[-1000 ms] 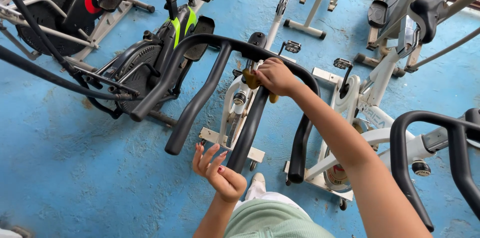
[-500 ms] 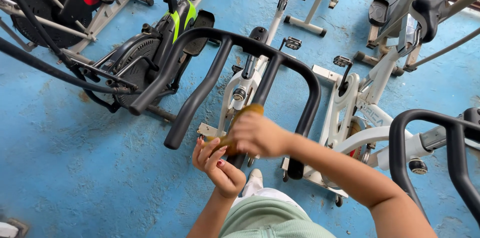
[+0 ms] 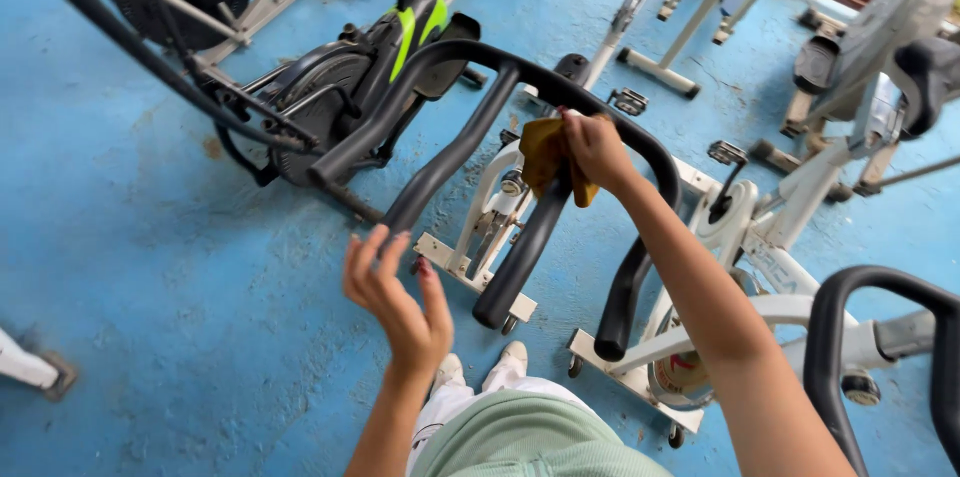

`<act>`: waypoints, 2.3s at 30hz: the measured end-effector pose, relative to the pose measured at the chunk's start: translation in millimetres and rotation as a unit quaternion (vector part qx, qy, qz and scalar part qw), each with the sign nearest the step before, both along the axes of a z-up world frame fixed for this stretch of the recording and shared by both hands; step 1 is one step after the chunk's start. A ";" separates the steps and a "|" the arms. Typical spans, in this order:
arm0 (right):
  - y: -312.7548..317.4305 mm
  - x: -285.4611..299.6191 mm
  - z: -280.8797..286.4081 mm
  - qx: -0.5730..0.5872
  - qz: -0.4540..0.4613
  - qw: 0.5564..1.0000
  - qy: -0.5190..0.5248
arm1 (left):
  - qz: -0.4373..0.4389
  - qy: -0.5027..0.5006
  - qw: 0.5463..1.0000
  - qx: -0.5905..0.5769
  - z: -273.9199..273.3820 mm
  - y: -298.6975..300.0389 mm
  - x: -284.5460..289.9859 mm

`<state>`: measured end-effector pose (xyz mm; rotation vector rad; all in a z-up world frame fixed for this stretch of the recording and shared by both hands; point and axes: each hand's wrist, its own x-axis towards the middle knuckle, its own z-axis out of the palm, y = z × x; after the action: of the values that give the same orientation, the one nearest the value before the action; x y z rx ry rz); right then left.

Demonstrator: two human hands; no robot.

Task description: Wiping down stationary bikes with a cloth in a gym setting.

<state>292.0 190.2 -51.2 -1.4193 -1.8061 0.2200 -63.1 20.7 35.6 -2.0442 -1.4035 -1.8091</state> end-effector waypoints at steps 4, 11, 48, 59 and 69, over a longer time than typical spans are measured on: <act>-2.8 -38.7 51.3 0.038 0.042 0.983 0.176 | 0.035 -0.024 0.998 -0.041 -3.3 28.8 -31.8; -31.3 -193.7 133.1 0.098 0.340 0.932 0.082 | -0.006 -0.212 0.971 -0.110 -23.1 73.7 -10.5; 114.2 -108.5 26.2 0.091 0.285 0.916 -0.269 | 0.127 -0.172 0.970 0.117 -15.0 96.2 8.2; 49.8 -153.0 69.2 -0.043 0.362 0.912 -0.186 | 0.107 -0.150 0.979 0.089 -7.6 87.7 8.4; 41.8 -152.5 87.7 -0.074 0.427 0.894 -0.113 | 0.059 -0.196 0.979 0.014 -12.1 77.3 6.2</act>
<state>139.5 232.1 36.5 -0.6623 -2.5668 0.6718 -56.9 97.9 23.5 -1.6076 -1.5360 -2.2489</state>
